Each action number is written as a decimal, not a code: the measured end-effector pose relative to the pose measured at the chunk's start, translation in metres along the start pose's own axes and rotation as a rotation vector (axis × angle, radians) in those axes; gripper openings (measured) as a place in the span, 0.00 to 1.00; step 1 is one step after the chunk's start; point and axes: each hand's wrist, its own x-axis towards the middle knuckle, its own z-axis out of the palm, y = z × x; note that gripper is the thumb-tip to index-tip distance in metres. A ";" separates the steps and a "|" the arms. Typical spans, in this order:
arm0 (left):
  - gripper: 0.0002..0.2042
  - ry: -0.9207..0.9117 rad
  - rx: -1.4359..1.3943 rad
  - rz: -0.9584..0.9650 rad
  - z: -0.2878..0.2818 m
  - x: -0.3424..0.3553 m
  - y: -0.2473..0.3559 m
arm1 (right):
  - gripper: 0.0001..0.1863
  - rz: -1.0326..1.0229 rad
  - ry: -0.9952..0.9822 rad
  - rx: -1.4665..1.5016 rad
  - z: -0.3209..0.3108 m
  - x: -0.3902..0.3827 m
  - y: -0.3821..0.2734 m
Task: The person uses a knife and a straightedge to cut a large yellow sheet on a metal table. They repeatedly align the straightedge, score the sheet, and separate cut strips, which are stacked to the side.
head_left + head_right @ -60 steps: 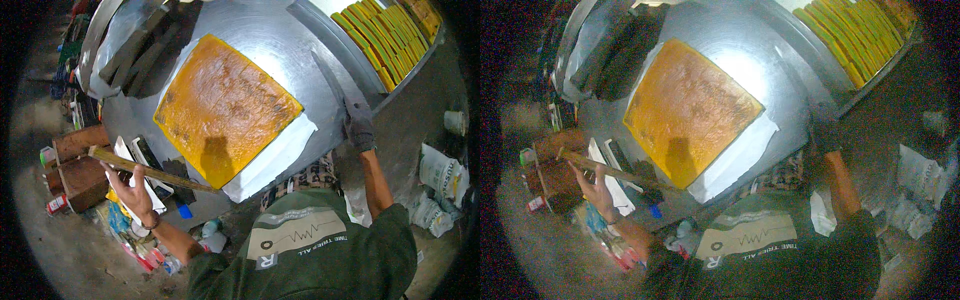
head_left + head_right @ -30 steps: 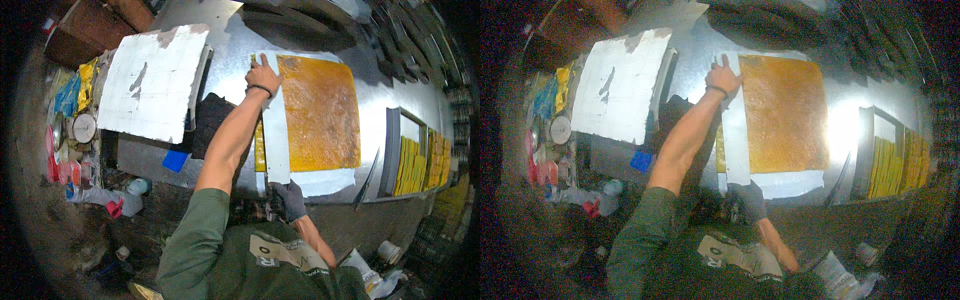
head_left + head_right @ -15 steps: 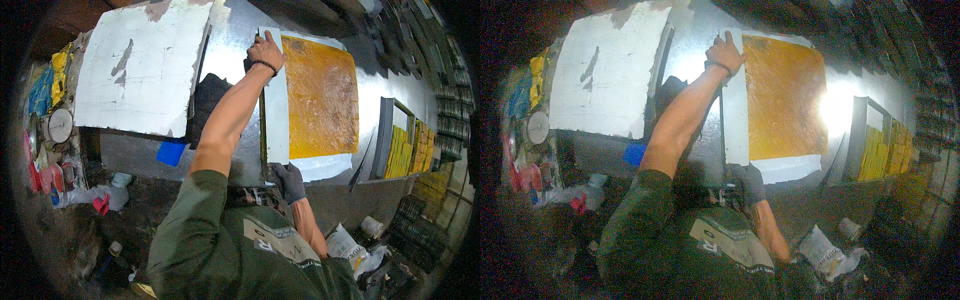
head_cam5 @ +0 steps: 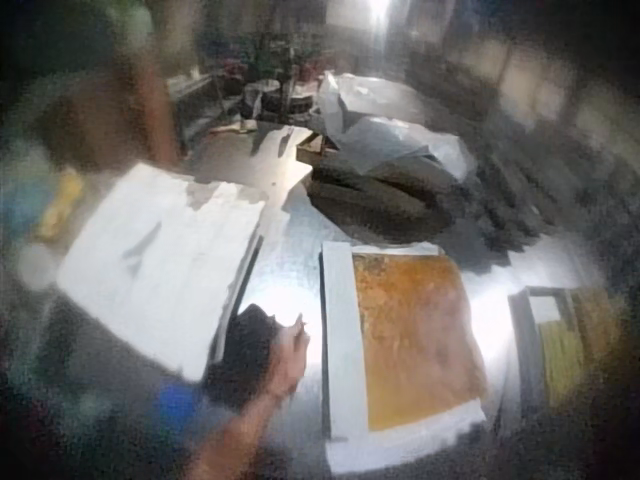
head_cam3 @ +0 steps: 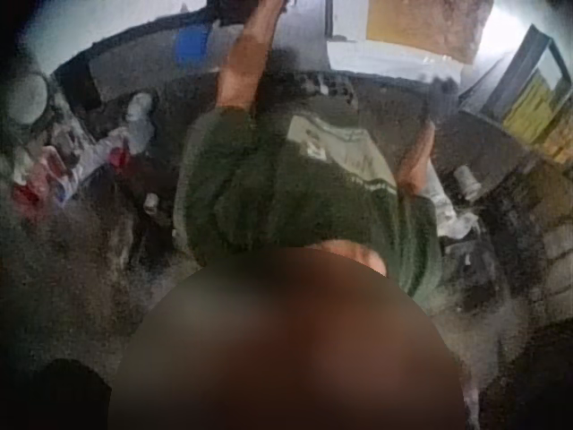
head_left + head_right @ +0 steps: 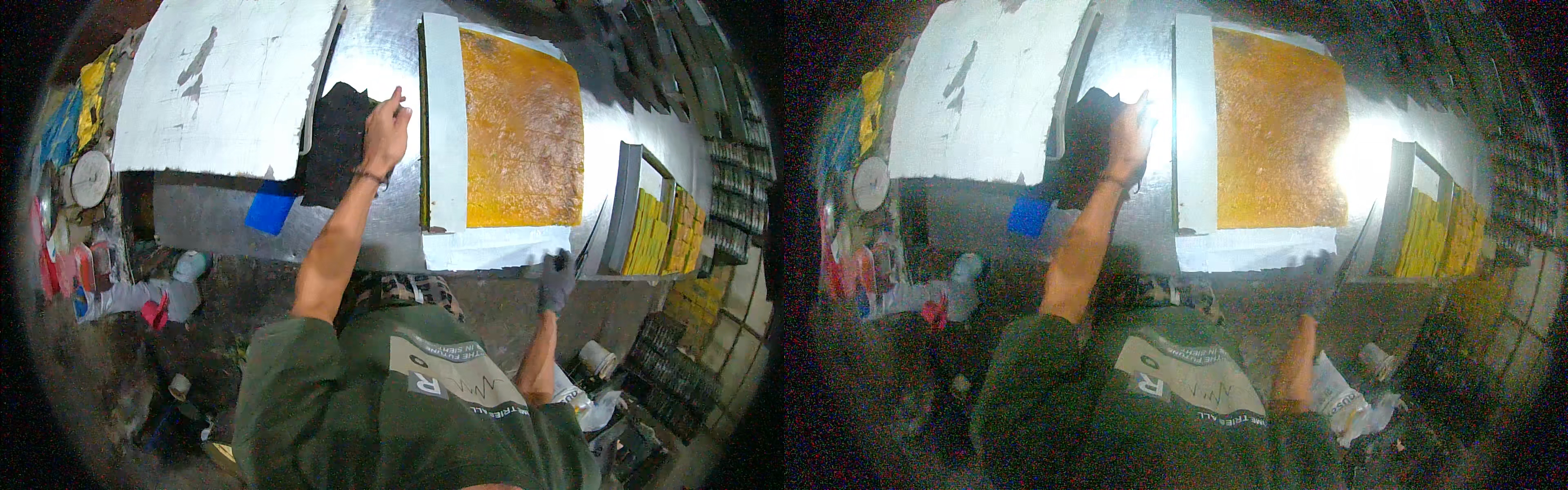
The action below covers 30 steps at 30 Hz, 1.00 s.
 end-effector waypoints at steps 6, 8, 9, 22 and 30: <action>0.23 -0.061 -0.373 -0.064 0.017 -0.081 -0.007 | 0.26 0.066 0.003 -0.427 -0.011 0.061 0.105; 0.24 -0.037 -0.494 -0.058 0.029 -0.087 -0.010 | 0.25 0.162 -0.079 -0.378 -0.009 0.074 0.129; 0.26 -0.046 -0.545 -0.089 0.033 -0.091 -0.011 | 0.25 0.207 -0.106 -0.355 -0.007 0.079 0.140; 0.30 0.069 -0.454 0.069 0.057 -0.028 -0.013 | 0.10 0.156 -0.409 0.769 0.021 -0.031 -0.040; 0.37 -0.026 -0.666 0.000 0.065 -0.034 -0.022 | 0.11 0.301 -0.759 1.025 0.045 -0.078 -0.197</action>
